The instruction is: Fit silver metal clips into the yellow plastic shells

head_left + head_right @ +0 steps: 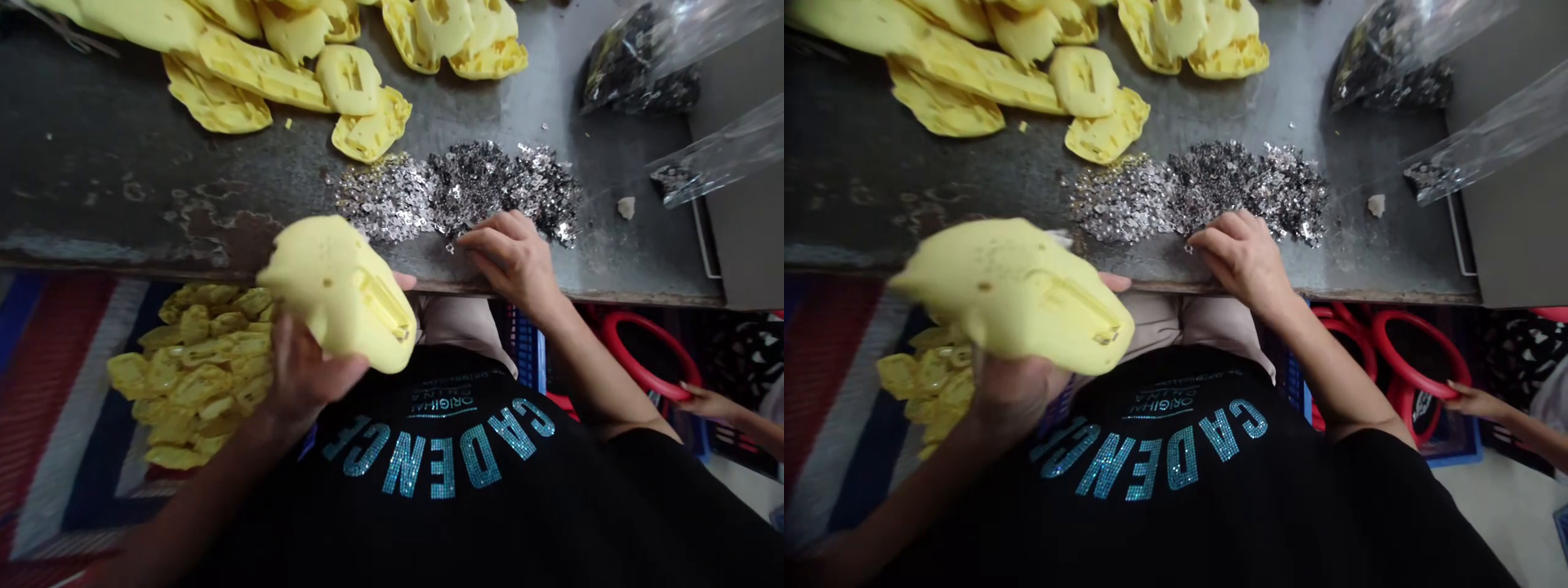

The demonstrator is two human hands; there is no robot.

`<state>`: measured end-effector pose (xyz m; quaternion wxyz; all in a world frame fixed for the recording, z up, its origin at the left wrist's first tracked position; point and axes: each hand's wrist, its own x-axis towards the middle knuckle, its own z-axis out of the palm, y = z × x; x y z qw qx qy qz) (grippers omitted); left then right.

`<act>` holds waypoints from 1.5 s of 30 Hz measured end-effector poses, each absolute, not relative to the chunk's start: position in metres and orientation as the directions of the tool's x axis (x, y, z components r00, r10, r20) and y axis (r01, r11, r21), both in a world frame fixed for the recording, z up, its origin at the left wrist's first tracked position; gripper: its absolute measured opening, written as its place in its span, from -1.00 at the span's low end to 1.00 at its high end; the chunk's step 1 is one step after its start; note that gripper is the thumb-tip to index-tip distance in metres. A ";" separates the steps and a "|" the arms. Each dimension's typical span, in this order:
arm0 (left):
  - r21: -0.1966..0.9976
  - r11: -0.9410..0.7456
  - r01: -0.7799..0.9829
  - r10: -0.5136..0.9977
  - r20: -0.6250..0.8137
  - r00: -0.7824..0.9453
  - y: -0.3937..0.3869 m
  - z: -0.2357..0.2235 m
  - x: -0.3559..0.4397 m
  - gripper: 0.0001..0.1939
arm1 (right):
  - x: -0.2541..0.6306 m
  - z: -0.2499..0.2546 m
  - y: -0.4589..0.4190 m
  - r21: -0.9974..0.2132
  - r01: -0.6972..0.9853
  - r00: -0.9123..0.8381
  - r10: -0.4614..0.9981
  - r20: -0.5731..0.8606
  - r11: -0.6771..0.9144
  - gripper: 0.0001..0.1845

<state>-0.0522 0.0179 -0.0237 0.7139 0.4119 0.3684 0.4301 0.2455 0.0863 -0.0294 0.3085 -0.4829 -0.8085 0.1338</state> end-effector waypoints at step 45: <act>0.583 0.710 -0.395 0.663 -0.363 0.655 0.013 -0.004 0.006 -0.19 | 0.264 0.040 0.037 -0.164 0.535 -0.716 0.548 0.433 0.829 -0.75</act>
